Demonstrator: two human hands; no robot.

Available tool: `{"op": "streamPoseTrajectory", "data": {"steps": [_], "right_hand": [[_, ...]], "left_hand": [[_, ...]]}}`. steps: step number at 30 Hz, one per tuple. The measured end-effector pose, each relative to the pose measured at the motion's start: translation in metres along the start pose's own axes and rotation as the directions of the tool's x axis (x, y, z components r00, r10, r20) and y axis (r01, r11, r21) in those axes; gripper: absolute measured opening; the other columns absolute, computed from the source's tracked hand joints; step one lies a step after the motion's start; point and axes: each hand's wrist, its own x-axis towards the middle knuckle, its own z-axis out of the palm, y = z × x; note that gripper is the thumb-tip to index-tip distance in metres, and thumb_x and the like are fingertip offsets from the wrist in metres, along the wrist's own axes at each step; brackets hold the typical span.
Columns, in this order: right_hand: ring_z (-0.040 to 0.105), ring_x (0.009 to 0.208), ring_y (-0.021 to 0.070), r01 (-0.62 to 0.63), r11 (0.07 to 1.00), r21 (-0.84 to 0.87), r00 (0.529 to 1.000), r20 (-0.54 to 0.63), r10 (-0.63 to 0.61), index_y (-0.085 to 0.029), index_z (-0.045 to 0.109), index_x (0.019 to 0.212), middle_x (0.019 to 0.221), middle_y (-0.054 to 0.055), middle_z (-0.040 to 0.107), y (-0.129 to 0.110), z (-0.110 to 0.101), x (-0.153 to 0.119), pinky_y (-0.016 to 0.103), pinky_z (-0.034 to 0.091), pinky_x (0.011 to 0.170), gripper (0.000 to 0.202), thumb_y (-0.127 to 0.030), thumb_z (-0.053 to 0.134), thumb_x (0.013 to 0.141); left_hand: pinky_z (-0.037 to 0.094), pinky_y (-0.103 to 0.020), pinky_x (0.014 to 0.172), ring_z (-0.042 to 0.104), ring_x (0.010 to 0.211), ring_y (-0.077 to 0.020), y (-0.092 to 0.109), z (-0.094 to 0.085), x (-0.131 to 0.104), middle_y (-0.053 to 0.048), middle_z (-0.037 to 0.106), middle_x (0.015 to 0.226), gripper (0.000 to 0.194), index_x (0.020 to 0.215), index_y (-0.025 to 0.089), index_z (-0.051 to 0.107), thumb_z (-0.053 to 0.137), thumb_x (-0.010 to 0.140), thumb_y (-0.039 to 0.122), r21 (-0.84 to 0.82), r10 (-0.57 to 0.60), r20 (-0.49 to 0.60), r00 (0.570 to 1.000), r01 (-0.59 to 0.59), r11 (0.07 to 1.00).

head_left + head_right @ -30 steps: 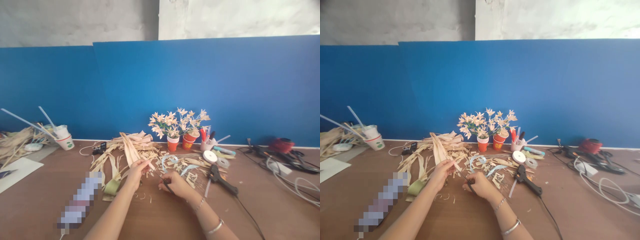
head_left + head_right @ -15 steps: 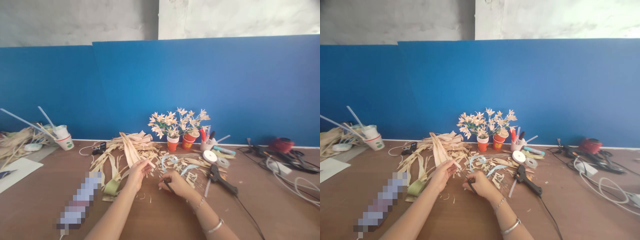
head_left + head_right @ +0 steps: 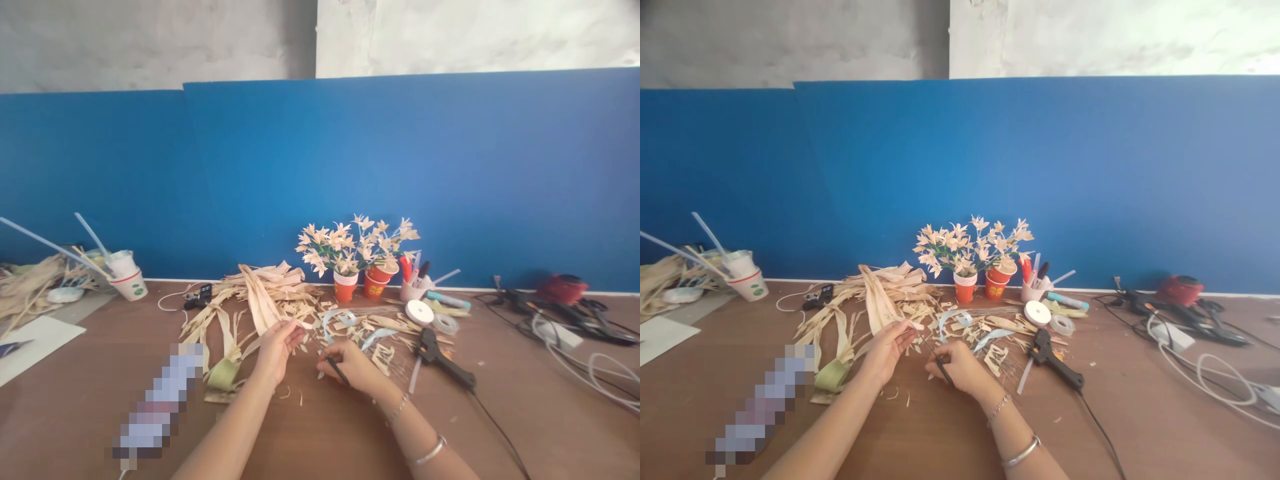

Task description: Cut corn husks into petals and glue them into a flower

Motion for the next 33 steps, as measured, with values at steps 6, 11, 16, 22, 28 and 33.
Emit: {"op": "streamPoseTrajectory", "data": {"steps": [6, 11, 16, 22, 28, 33], "right_hand": [[0.038, 0.042, 0.0068, 0.006, 1.0, -0.013, 1.0, 0.0, -0.006, -0.012, 0.067, 0.065, 0.045, -0.003, 0.049, 0.0, 0.0, 0.0, 0.017, 0.027, 0.04, 0.019, -0.028, 0.061, 0.073], [0.04, 0.044, 0.0071, 0.016, 0.999, -0.032, 1.0, -0.001, -0.016, -0.011, 0.066, 0.066, 0.047, -0.003, 0.051, 0.002, 0.0, 0.001, 0.017, 0.029, 0.043, 0.018, -0.026, 0.06, 0.073], [0.041, 0.045, 0.0076, 0.027, 0.998, -0.055, 1.0, -0.002, -0.027, -0.011, 0.067, 0.065, 0.049, -0.002, 0.053, 0.004, 0.0, 0.002, 0.017, 0.03, 0.043, 0.017, -0.025, 0.06, 0.073], [0.04, 0.044, 0.0074, 0.019, 0.997, -0.074, 1.0, -0.005, -0.019, -0.012, 0.067, 0.066, 0.047, -0.003, 0.051, 0.01, 0.002, 0.004, 0.017, 0.029, 0.041, 0.017, -0.025, 0.058, 0.072], [0.038, 0.045, 0.0071, 0.06, 0.991, -0.119, 0.997, -0.039, -0.065, -0.012, 0.066, 0.064, 0.049, -0.003, 0.051, 0.01, 0.002, 0.004, 0.017, 0.028, 0.042, 0.016, -0.024, 0.059, 0.071], [0.04, 0.047, 0.0076, 0.064, 0.986, -0.152, 0.996, -0.058, -0.073, -0.011, 0.067, 0.063, 0.048, -0.003, 0.051, 0.005, 0.002, 0.003, 0.017, 0.028, 0.042, 0.014, -0.022, 0.059, 0.069]], "left_hand": [[0.055, -0.019, 0.062, 0.066, 0.062, -0.0111, 0.0, 0.0, 0.0, -0.001, 0.066, 0.064, 0.015, 0.067, 0.013, 0.059, 0.074, 0.066, 0.014, -0.01, -0.006, 0.002, 1.0, 0.006, 1.0], [0.055, -0.02, 0.061, 0.066, 0.062, -0.0116, -0.002, -0.001, 0.001, -0.001, 0.065, 0.064, 0.013, 0.068, 0.013, 0.058, 0.07, 0.069, 0.01, -0.017, -0.005, -0.001, 1.0, 0.005, 1.0], [0.055, -0.021, 0.062, 0.066, 0.062, -0.0121, -0.002, -0.002, 0.002, -0.001, 0.065, 0.063, 0.013, 0.066, 0.013, 0.056, 0.067, 0.071, 0.008, -0.02, -0.012, -0.008, 1.0, 0.012, 1.0], [0.055, -0.022, 0.063, 0.067, 0.062, -0.0127, -0.002, -0.002, 0.003, -0.002, 0.067, 0.064, 0.012, 0.067, 0.013, 0.057, 0.066, 0.072, 0.008, -0.014, -0.016, -0.001, 1.0, 0.016, 1.0], [0.055, -0.023, 0.065, 0.068, 0.066, -0.0143, -0.003, -0.003, 0.003, -0.005, 0.07, 0.069, 0.01, 0.07, 0.013, 0.057, 0.067, 0.072, 0.012, 0.016, -0.031, 0.024, 0.999, 0.031, 0.999], [0.054, -0.023, 0.065, 0.069, 0.067, -0.0151, -0.002, -0.005, 0.003, -0.008, 0.071, 0.072, 0.01, 0.071, 0.013, 0.056, 0.066, 0.073, 0.016, 0.058, -0.033, 0.049, 0.998, 0.03, 0.998]]}}
